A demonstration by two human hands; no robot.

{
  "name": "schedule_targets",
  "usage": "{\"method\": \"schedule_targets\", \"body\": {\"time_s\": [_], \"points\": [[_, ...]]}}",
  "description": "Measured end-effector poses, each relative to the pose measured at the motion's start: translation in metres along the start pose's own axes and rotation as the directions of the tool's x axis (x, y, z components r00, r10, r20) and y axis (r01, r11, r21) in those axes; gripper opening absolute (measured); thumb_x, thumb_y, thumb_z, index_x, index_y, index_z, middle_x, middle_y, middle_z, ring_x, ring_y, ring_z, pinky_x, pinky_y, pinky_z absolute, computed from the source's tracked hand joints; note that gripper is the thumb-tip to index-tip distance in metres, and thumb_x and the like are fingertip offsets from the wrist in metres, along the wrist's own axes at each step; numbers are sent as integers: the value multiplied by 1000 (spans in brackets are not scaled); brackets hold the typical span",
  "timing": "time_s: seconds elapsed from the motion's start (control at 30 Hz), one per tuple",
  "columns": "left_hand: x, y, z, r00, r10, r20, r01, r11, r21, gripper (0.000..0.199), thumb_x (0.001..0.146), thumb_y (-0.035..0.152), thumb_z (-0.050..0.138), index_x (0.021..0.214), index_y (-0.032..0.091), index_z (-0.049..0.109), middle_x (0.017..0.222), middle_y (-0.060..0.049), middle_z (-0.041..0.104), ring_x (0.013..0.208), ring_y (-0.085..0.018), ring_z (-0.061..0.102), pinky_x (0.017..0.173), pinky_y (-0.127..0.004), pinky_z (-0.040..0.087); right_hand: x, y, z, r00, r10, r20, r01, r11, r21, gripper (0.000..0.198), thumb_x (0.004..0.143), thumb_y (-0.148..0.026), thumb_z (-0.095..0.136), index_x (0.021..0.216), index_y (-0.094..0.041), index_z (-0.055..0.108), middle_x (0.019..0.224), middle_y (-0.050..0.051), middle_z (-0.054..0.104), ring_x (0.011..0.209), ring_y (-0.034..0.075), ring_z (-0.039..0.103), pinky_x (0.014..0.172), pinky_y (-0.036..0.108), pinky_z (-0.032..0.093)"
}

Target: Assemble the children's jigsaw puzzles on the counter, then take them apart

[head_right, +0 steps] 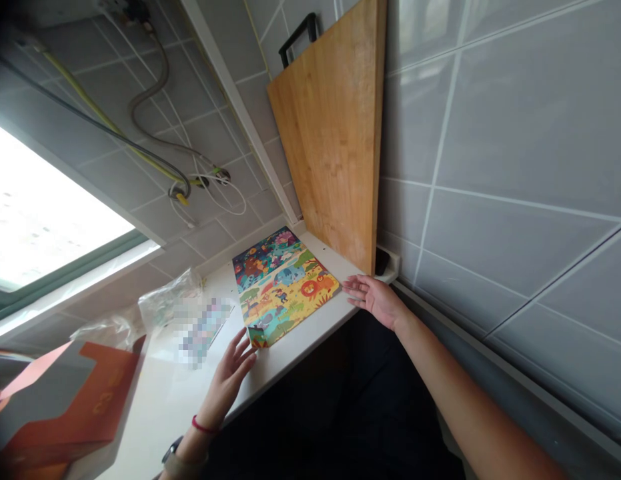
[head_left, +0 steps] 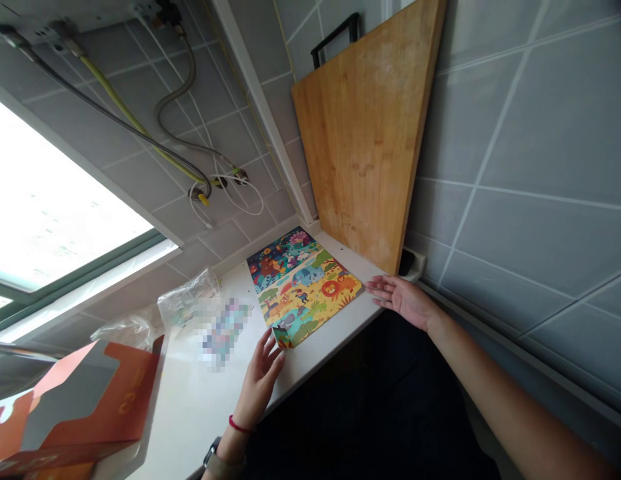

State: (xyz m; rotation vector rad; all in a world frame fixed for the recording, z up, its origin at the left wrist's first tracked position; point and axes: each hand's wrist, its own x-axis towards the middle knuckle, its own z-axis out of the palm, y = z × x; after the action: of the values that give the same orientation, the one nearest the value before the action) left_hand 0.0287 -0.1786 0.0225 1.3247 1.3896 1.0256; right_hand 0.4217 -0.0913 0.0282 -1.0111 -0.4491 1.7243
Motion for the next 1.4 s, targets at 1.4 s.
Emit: {"method": "schedule_targets", "body": {"time_s": [1.4], "points": [[23,33,-41,890,-456,2,267,518,-812,53,93,22,54,145,13,49,139,-23,62,124,-31,66,93,-45,60,8,-13,26,997,17,-77,-27,992,-122,22,96,-26,49,96,-22,71,129,12,71,135,29,58,106,50,55]]}}
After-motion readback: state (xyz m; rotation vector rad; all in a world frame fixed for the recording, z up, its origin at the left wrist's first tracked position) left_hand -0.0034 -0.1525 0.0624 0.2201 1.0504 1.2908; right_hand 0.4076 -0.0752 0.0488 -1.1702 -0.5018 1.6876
